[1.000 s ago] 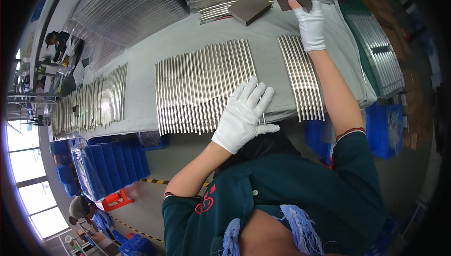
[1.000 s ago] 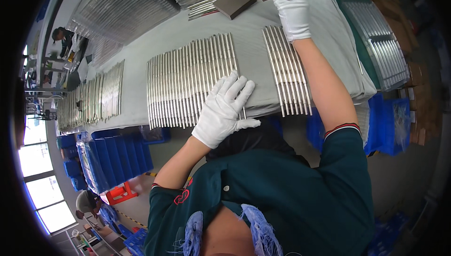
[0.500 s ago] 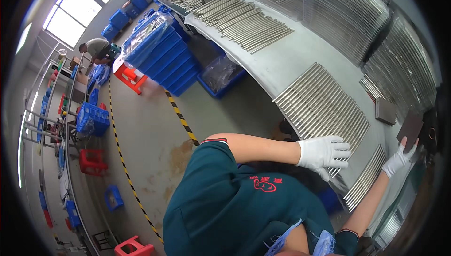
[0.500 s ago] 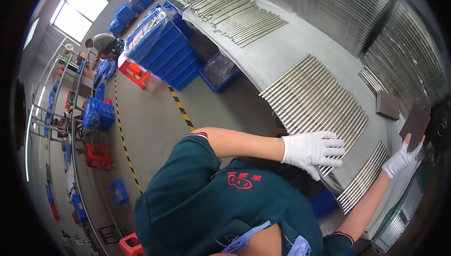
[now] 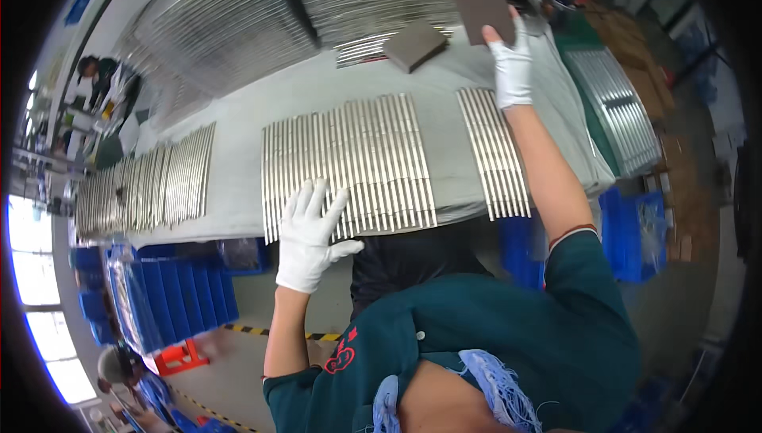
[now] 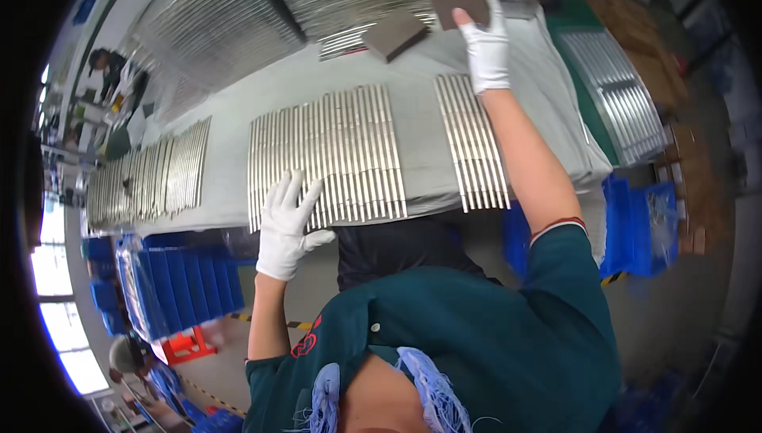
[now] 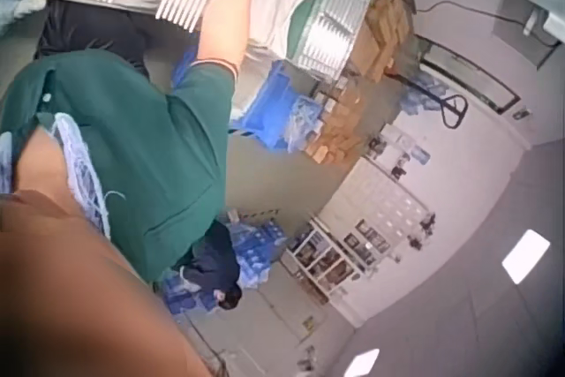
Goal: The recorder is polishing or sanding thin metal strips arranged on a workbench using a brown sanding block.
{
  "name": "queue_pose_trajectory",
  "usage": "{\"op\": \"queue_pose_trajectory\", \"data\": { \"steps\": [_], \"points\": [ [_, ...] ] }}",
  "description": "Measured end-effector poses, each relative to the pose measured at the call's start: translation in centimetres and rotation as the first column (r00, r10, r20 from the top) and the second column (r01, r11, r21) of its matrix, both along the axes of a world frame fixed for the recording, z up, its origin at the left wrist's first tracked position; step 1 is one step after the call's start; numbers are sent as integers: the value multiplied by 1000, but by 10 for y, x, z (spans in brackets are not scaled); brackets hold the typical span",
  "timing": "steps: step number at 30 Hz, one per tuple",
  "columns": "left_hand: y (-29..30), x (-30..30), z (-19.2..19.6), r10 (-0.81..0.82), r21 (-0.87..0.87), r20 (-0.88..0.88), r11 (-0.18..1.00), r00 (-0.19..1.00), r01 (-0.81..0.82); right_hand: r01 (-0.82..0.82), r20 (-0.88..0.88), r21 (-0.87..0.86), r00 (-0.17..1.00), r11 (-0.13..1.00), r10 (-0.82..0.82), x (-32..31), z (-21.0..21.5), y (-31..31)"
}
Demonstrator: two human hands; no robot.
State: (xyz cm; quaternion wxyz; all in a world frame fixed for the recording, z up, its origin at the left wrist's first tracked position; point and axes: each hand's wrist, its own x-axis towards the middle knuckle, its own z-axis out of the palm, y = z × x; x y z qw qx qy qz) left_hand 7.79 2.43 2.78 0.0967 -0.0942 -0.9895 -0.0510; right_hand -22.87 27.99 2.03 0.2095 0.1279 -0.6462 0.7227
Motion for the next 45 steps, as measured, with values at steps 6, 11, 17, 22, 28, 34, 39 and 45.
{"op": "queue_pose_trajectory", "data": {
  "steps": [6,11,17,22,28,34,39,45],
  "points": [
    [-9,-4,-3,-19,-85,42,996,999,22,-179,132,-407,959,896,251,-7,1,6],
    [47,-21,20,-156,16,19,988,988,155,-249,154,-318,939,915,309,6,9,10],
    [156,-71,7,-335,111,4,937,942,333,-331,59,83,943,940,327,34,34,15],
    [181,-82,-13,-247,11,-92,968,965,249,-383,137,267,923,884,359,60,34,68],
    [177,-82,-16,-252,44,-98,965,963,257,-342,228,442,937,830,265,80,20,105],
    [176,-83,-18,-261,54,-111,962,959,268,-646,498,337,740,685,453,81,36,121],
    [176,-83,-17,-257,40,-114,964,960,263,-691,364,557,702,461,612,79,36,91],
    [173,-82,-19,-253,59,-128,963,959,262,-812,595,248,558,528,578,62,44,112]
  ]
}}
